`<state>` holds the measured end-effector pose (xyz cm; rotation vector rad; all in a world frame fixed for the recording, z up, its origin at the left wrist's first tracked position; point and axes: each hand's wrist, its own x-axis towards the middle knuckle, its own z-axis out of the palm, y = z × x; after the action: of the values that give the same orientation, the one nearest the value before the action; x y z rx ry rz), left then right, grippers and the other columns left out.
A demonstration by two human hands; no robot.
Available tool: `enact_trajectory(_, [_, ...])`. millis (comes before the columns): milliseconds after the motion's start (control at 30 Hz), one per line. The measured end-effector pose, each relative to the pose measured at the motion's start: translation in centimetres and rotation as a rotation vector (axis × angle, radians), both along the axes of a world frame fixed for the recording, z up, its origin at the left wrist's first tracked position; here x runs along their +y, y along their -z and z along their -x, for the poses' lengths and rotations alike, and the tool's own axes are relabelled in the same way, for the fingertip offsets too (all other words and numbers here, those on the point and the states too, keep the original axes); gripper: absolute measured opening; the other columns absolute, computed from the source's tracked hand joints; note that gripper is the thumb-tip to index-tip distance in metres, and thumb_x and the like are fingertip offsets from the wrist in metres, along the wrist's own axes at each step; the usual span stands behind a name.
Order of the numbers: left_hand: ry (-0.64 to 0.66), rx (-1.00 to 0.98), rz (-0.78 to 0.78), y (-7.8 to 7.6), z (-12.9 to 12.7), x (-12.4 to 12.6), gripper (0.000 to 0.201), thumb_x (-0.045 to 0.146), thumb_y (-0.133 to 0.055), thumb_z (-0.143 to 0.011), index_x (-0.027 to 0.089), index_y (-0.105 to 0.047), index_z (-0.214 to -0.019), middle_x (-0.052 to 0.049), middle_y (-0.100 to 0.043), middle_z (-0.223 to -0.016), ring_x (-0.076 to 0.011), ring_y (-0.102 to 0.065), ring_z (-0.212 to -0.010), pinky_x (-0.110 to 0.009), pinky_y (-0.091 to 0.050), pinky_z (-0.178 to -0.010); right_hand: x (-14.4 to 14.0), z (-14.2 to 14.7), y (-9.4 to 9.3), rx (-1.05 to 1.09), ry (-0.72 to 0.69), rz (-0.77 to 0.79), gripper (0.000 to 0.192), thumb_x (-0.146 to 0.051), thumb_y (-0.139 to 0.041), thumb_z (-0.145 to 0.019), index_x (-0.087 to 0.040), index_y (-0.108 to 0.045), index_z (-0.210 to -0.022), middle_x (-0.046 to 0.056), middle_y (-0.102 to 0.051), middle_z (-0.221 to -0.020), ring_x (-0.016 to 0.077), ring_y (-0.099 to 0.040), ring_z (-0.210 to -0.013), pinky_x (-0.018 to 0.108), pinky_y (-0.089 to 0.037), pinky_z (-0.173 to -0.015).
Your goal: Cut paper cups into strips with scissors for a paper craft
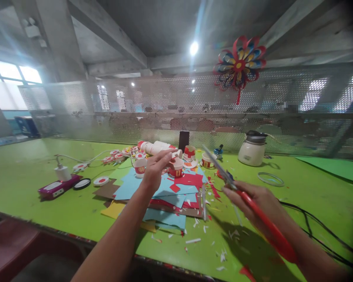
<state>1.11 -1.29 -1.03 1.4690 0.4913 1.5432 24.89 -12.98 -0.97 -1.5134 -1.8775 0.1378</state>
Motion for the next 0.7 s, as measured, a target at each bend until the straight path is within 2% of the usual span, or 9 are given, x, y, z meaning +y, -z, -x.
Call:
enact_trajectory(67, [0.121, -0.087, 0.068, -0.1, 0.1, -0.1, 0.03, 0.034, -0.065, -0.079, 0.012, -0.074, -0.096, -0.011, -0.07, -0.087, -0.0185, -0.062, -0.074, -0.027, -0.047, -0.058, -0.3, -0.3, -0.7, 0.073, -0.009, -0.025, 0.035, -0.048, -0.05, -0.087, -0.02, -0.068, -0.074, 0.002, -0.063, -0.056, 0.0182, -0.057, -0.051, 0.028, -0.044, -0.049])
enact_trajectory(133, [0.247, -0.146, 0.12, -0.3, 0.0, -0.3, 0.032, 0.035, -0.063, -0.079, 0.01, -0.074, -0.095, -0.012, -0.071, -0.084, -0.0189, -0.064, -0.072, -0.027, -0.047, -0.057, -0.9, -0.2, -1.2, 0.155, -0.129, 0.026, 0.037, -0.049, -0.05, -0.086, -0.023, -0.066, -0.067, 0.002, -0.061, -0.053, 0.0186, -0.057, -0.049, 0.029, -0.046, -0.048])
enact_trajectory(200, [0.359, -0.205, 0.182, -0.4, 0.0, -0.7, 0.031, 0.035, -0.062, -0.078, 0.009, -0.073, -0.093, -0.011, -0.071, -0.083, -0.0178, -0.064, -0.072, -0.027, -0.049, -0.061, -1.7, 0.2, -1.5, 0.212, -0.259, 0.107, 0.038, -0.05, -0.051, -0.087, -0.025, -0.067, -0.063, 0.003, -0.063, -0.056, 0.0202, -0.061, -0.055, 0.029, -0.051, -0.053])
enact_trajectory(300, [0.476, -0.268, 0.289, -0.4, 0.1, -0.9, 0.027, 0.033, -0.062, -0.077, 0.01, -0.072, -0.088, -0.008, -0.071, -0.078, -0.015, -0.064, -0.07, -0.026, -0.05, -0.066, -2.6, 0.5, -1.0, 0.296, -0.35, 0.222, 0.032, -0.05, -0.058, -0.085, -0.027, -0.073, -0.07, 0.005, -0.07, -0.068, 0.0232, -0.067, -0.069, 0.03, -0.055, -0.063])
enact_trajectory(400, [0.535, -0.253, 0.31, -0.4, 0.4, -0.9, 0.025, 0.034, -0.062, -0.078, 0.011, -0.07, -0.085, -0.006, -0.068, -0.072, -0.0136, -0.062, -0.065, -0.025, -0.048, -0.063, -2.9, 0.3, 0.2, 0.409, -0.352, 0.309, 0.027, -0.051, -0.062, -0.082, -0.028, -0.076, -0.084, 0.005, -0.074, -0.078, 0.0256, -0.069, -0.077, 0.031, -0.058, -0.067])
enact_trajectory(567, [0.557, -0.167, 0.319, -0.4, 0.7, -0.9, 0.025, 0.036, -0.064, -0.076, 0.012, -0.067, -0.081, -0.007, -0.066, -0.075, -0.015, -0.061, -0.067, -0.026, -0.048, -0.063, -2.7, -1.0, 2.5, 0.546, -0.289, 0.446, 0.03, -0.054, -0.059, -0.083, -0.032, -0.076, -0.095, 0.006, -0.075, -0.078, 0.0261, -0.07, -0.07, 0.031, -0.058, -0.055])
enact_trajectory(700, [0.554, -0.104, 0.305, -0.4, 0.6, -1.1, 0.026, 0.037, -0.063, -0.076, 0.012, -0.068, -0.082, -0.006, -0.063, -0.075, -0.0156, -0.06, -0.068, -0.027, -0.047, -0.062, -2.5, -2.0, 3.4, 0.601, -0.264, 0.522, 0.031, -0.056, -0.056, -0.084, -0.035, -0.075, -0.097, 0.005, -0.075, -0.076, 0.0234, -0.07, -0.065, 0.029, -0.058, -0.052])
